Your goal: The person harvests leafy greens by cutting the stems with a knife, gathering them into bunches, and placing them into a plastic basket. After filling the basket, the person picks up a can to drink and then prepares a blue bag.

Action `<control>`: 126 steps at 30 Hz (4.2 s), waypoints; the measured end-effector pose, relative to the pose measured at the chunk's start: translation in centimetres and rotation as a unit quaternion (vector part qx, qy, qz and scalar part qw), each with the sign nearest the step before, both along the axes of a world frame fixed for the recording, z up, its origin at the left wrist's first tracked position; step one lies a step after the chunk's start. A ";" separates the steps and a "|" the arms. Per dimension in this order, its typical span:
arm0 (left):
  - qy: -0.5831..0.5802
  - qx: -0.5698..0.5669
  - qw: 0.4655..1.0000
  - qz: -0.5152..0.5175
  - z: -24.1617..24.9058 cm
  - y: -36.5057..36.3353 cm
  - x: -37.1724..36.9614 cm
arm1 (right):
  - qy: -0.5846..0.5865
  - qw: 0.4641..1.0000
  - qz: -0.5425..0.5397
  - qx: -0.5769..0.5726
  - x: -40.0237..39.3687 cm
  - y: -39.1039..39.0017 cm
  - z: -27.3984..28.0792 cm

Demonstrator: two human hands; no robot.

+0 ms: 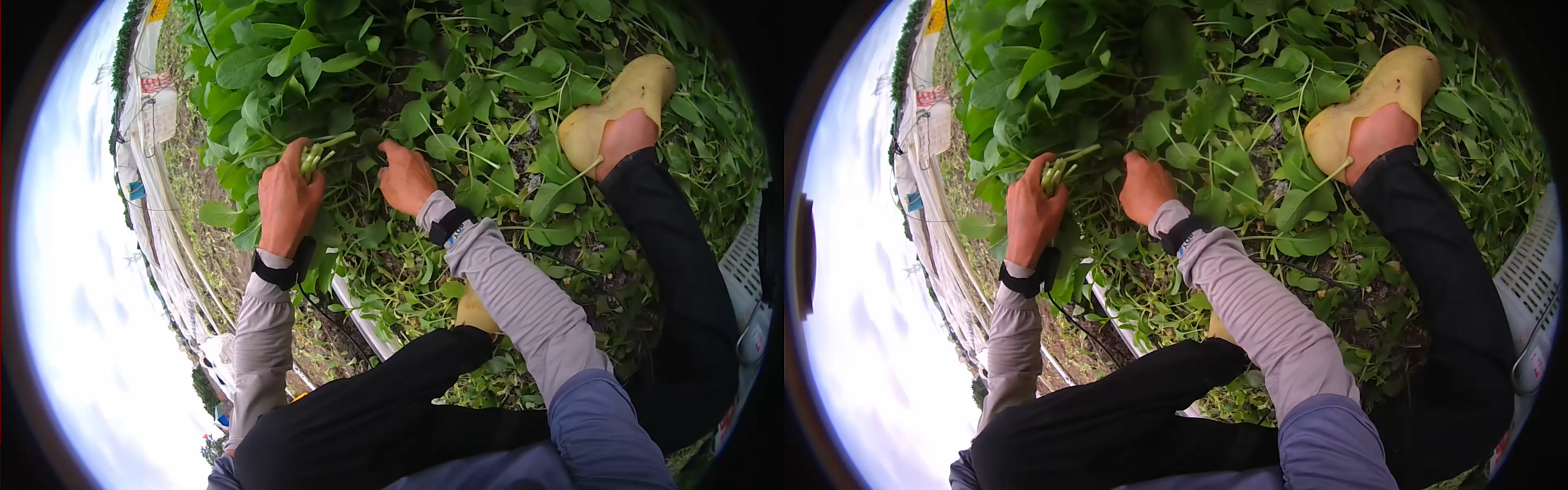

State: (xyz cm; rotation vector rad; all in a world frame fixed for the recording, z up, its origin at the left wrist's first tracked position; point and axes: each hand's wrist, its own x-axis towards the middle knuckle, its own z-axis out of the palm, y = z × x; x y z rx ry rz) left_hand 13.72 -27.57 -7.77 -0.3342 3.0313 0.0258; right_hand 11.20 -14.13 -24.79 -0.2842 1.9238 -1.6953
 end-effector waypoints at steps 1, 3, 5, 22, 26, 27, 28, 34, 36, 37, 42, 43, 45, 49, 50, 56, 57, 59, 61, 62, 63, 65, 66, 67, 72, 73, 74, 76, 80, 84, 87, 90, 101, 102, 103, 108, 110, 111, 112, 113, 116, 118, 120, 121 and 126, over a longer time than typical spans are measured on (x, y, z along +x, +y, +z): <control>0.007 0.025 1.000 0.003 0.9 1.0 0.3 | -0.087 0.994 -0.026 -0.059 1.1 0.2 -0.5; 0.011 0.049 0.999 0.003 2.8 3.2 0.9 | -0.265 0.936 -0.050 -0.225 2.2 2.4 0.9; 0.021 0.093 0.995 0.005 4.3 4.8 1.6 | -0.429 0.781 -0.087 -0.446 2.8 3.9 3.8; -0.055 0.215 0.970 -0.102 12.6 13.5 6.2 | 0.112 0.918 -0.107 -0.364 6.7 13.5 14.3; -0.180 0.273 0.945 0.002 11.4 12.9 6.3 | -0.179 0.905 -0.044 -0.384 9.2 13.8 12.2; -0.179 0.273 0.945 0.002 10.1 12.3 6.2 | -0.179 0.905 -0.044 -0.384 9.5 13.6 10.7; -0.227 0.219 0.949 -0.023 8.9 11.7 5.8 | -0.172 0.925 -0.036 -0.336 9.4 13.1 9.1; -0.150 0.034 0.987 -0.053 0.9 4.3 3.7 | 0.025 0.999 -0.007 -0.042 8.7 10.5 4.1; -0.123 -0.009 0.991 -0.042 -1.6 -0.2 2.8 | 0.068 0.996 -0.016 -0.056 6.9 8.9 3.9; -0.143 -0.030 0.989 -0.002 -2.7 -2.6 2.7 | 0.065 0.996 -0.016 -0.056 6.4 7.9 3.9; -0.099 0.014 0.995 -0.006 -3.7 -4.6 3.2 | 0.161 0.987 -0.006 -0.003 3.7 2.0 3.3; -0.104 0.024 0.994 -0.008 -3.7 -4.6 3.4 | 0.163 0.986 0.018 0.033 3.4 1.1 3.4; -0.112 0.032 0.993 -0.008 -3.8 -5.1 3.8 | 0.120 0.990 0.055 0.056 2.7 -0.8 3.2; -0.207 -0.031 0.977 0.039 -6.7 -9.1 4.7 | 0.126 0.989 0.042 0.061 2.8 -3.4 2.2; -0.231 -0.030 0.972 0.027 -7.6 -10.2 5.1 | 0.123 0.988 0.059 0.066 2.5 -3.2 2.2; -0.271 -0.050 0.959 0.063 -4.7 -7.1 3.7 | 0.095 0.984 0.129 0.083 1.4 -4.3 2.3; -0.282 -0.037 0.957 0.054 -4.6 -7.1 3.8 | 0.095 0.984 0.130 0.082 1.7 -3.9 2.0; -0.325 -0.031 0.943 0.055 -4.6 -7.2 3.7 | 0.101 0.976 0.184 0.063 2.8 -2.6 1.2; -0.368 -0.025 0.928 0.054 -5.7 -8.1 4.3 | 0.097 0.983 0.147 0.050 4.6 -2.0 0.7; -0.361 -0.041 0.931 0.032 -6.7 -9.2 5.0 | 0.099 0.987 0.123 0.030 5.2 -1.9 0.5; -0.354 -0.057 0.933 0.011 -6.8 -9.2 5.2 | 0.101 0.990 0.099 0.010 5.5 -1.9 0.5; -0.356 -0.090 0.929 0.041 -7.2 -9.1 5.3 | 0.086 0.992 0.087 0.014 5.8 -2.6 0.7; -0.357 -0.120 0.924 0.072 -7.1 -8.7 5.4 | 0.085 0.993 0.080 0.023 5.9 -3.1 0.7; -0.358 -0.121 0.923 0.072 -6.9 -8.3 5.4 | 0.085 0.993 0.074 0.032 6.0 -3.4 0.5; -0.312 -0.098 0.945 0.030 -6.4 -8.7 6.5 | 0.100 0.988 0.115 0.027 6.1 -2.6 0.3; -0.310 -0.095 0.945 0.030 -5.2 -7.3 5.8 | 0.103 0.983 0.148 0.029 6.3 -1.1 0.6; -0.320 -0.084 0.943 0.046 -3.7 -6.0 5.2 | 0.079 0.984 0.161 0.013 6.6 0.5 1.1; -0.295 -0.058 0.954 0.015 -1.6 -4.4 5.6 | 0.063 0.993 0.100 -0.011 8.5 2.9 0.7; -0.269 -0.038 0.962 -0.023 3.7 -1.6 6.0 | -0.423 0.880 0.070 -0.204 9.5 6.5 1.4; -0.233 0.059 0.970 -0.047 8.8 1.3 7.8 | -0.308 0.880 -0.034 -0.361 11.1 7.6 5.6; -0.215 0.080 0.971 -0.063 10.6 3.1 8.4 | -0.181 0.905 -0.017 -0.384 9.5 9.1 9.5; -0.335 0.219 0.916 0.034 10.1 4.2 7.2 | -0.122 0.916 -0.010 -0.381 8.2 10.1 10.4; -0.184 0.161 0.967 0.072 9.3 9.7 6.3 | 0.056 0.971 0.005 -0.232 6.5 11.6 8.0; -0.160 0.200 0.966 0.040 8.7 9.6 6.0 | 0.044 0.968 0.021 -0.246 6.4 11.8 8.5; -0.133 0.238 0.962 0.007 8.3 9.4 5.9 | 0.034 0.965 0.037 -0.259 6.3 11.9 8.9; -0.256 0.452 0.845 0.127 7.0 7.9 6.2 | -0.044 0.969 0.025 -0.241 6.9 12.2 9.5; -0.283 0.477 0.820 0.141 6.3 7.4 6.7 | -0.074 0.969 0.018 -0.235 7.9 12.2 8.9; -0.309 0.502 0.793 0.154 6.1 7.3 6.9 | -0.074 0.968 0.020 -0.237 8.9 12.0 8.3; -0.316 0.504 0.785 0.171 5.7 7.8 7.2 | -0.099 0.966 0.005 -0.239 10.0 11.6 7.7; -0.314 0.503 0.786 0.174 5.0 7.8 7.8 | -0.124 0.963 -0.009 -0.241 11.2 11.4 7.3; -0.293 0.458 0.822 0.167 2.5 7.5 9.9 | -0.208 0.948 -0.023 -0.240 12.7 11.3 7.6; -0.290 0.462 0.821 0.171 2.2 7.1 10.4 | -0.248 0.941 -0.009 -0.230 13.1 11.1 7.0; -0.286 0.465 0.819 0.175 2.7 6.8 10.5 | -0.275 0.925 -0.011 -0.261 13.2 10.5 7.0; -0.289 0.402 0.853 0.164 3.7 6.8 10.0 | -0.300 0.908 -0.014 -0.292 13.4 10.1 7.1; -0.162 0.140 0.975 0.057 6.6 5.1 7.9 | -0.239 0.944 0.002 -0.227 13.0 8.5 5.9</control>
